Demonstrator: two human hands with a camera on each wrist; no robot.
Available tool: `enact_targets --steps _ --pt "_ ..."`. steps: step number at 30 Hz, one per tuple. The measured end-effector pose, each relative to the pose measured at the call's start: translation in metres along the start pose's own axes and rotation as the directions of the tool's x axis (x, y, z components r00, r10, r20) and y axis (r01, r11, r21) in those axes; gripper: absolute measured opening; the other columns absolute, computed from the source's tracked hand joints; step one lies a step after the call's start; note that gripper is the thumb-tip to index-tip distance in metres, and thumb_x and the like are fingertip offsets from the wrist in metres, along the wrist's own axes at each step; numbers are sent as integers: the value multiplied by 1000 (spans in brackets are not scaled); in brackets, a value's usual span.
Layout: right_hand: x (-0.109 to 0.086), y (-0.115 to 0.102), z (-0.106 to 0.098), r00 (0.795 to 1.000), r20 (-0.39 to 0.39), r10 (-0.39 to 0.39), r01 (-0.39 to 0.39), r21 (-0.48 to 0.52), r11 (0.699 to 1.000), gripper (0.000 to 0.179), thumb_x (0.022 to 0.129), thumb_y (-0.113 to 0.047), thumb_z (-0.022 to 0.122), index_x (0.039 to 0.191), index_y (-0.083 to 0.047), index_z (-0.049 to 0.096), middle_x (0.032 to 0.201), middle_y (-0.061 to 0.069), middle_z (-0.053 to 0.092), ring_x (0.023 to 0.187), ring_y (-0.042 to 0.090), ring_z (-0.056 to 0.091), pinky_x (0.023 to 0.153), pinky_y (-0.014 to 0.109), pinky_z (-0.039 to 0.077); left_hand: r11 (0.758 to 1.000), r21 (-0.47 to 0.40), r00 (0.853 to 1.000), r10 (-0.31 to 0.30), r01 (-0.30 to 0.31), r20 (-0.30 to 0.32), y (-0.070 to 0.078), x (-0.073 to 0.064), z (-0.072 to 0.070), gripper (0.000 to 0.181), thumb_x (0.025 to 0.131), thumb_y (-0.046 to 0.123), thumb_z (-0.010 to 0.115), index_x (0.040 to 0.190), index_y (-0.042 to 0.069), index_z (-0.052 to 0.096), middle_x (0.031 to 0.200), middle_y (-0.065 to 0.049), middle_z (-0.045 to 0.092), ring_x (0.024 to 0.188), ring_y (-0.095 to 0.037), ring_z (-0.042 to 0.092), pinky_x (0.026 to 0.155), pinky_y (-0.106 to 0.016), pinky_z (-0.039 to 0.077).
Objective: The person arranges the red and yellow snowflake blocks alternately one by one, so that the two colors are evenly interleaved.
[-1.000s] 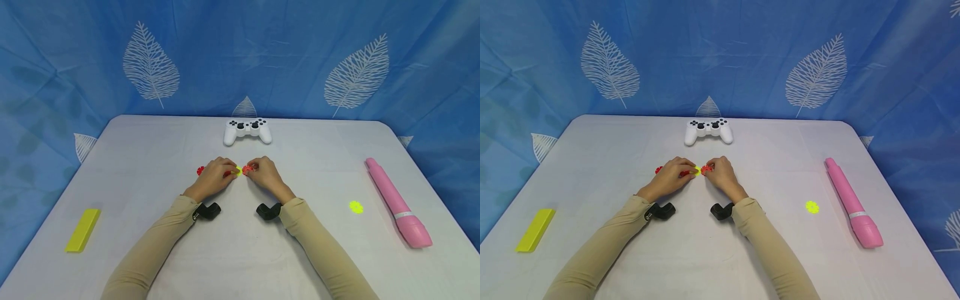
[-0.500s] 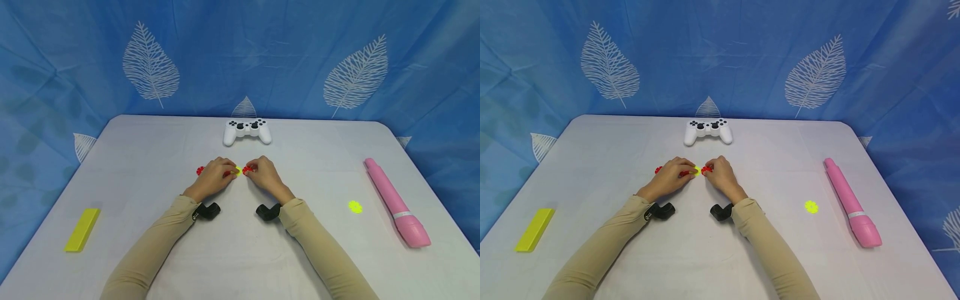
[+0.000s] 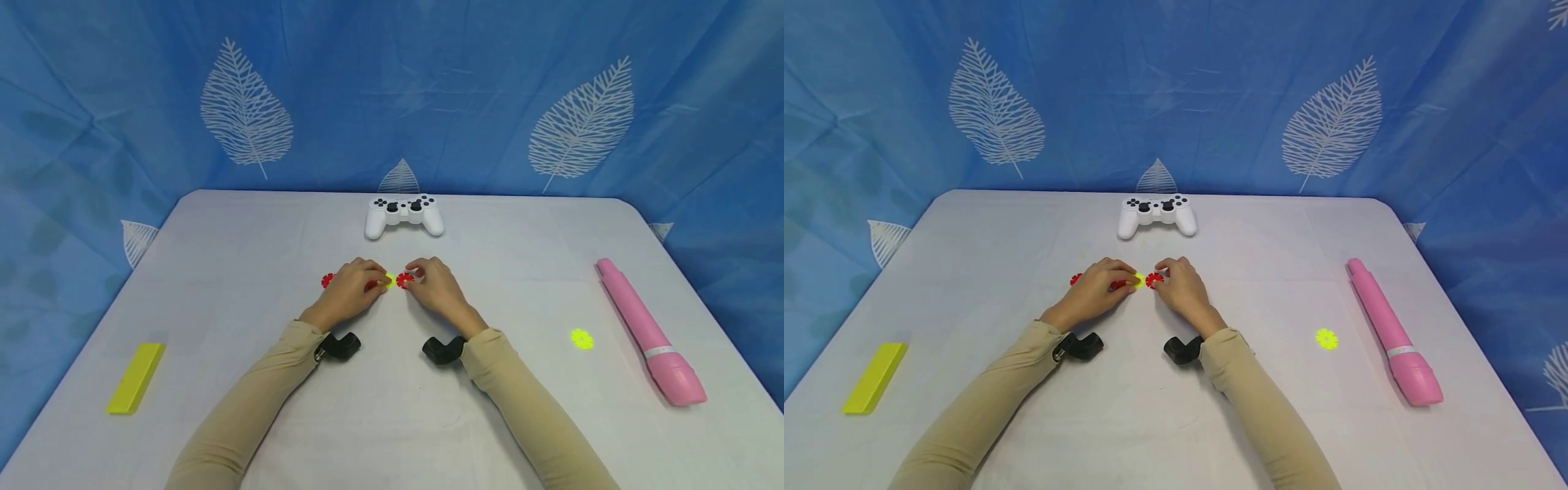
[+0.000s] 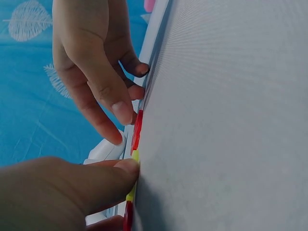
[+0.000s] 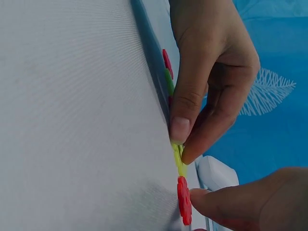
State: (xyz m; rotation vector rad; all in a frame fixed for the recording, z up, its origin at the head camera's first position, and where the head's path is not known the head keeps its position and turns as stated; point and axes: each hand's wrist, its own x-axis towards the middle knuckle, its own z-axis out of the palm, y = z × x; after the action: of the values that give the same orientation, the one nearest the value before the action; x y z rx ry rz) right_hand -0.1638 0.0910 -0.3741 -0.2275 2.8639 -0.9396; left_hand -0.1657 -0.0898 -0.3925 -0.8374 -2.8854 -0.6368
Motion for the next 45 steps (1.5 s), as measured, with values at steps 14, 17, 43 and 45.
enact_targets --steps 14,17,43,45 --pt "-30 19 -26 996 82 40 -37 -40 999 33 86 -25 60 115 -10 60 100 10 62 85 20 55 72 33 45 1000 -14 1000 6 -6 -1 8 7 1 27 83 25 65 108 14 67 110 -3 64 101 -18 55 88 -35 45" --pt "-38 26 -33 995 92 38 -33 -53 998 33 86 -25 60 114 -9 60 98 9 63 84 20 56 71 33 45 1000 -6 1000 6 -6 10 12 11 2 30 83 27 65 110 13 66 111 -3 63 102 -19 55 89 -35 45" --pt "-110 114 -119 988 101 115 -101 -142 985 54 84 -36 62 123 -1 50 105 21 60 95 33 57 72 42 49 995 40 995 91 -93 38 24 24 9 23 82 23 67 103 14 70 100 1 68 93 -18 58 80 -31 46" --pt "-115 123 -126 986 94 135 -121 -139 983 57 83 -37 62 124 -1 48 108 23 59 97 35 56 72 41 49 995 40 995 93 -94 40 25 25 9 23 82 23 67 103 15 70 100 1 68 93 -17 58 79 -31 46"
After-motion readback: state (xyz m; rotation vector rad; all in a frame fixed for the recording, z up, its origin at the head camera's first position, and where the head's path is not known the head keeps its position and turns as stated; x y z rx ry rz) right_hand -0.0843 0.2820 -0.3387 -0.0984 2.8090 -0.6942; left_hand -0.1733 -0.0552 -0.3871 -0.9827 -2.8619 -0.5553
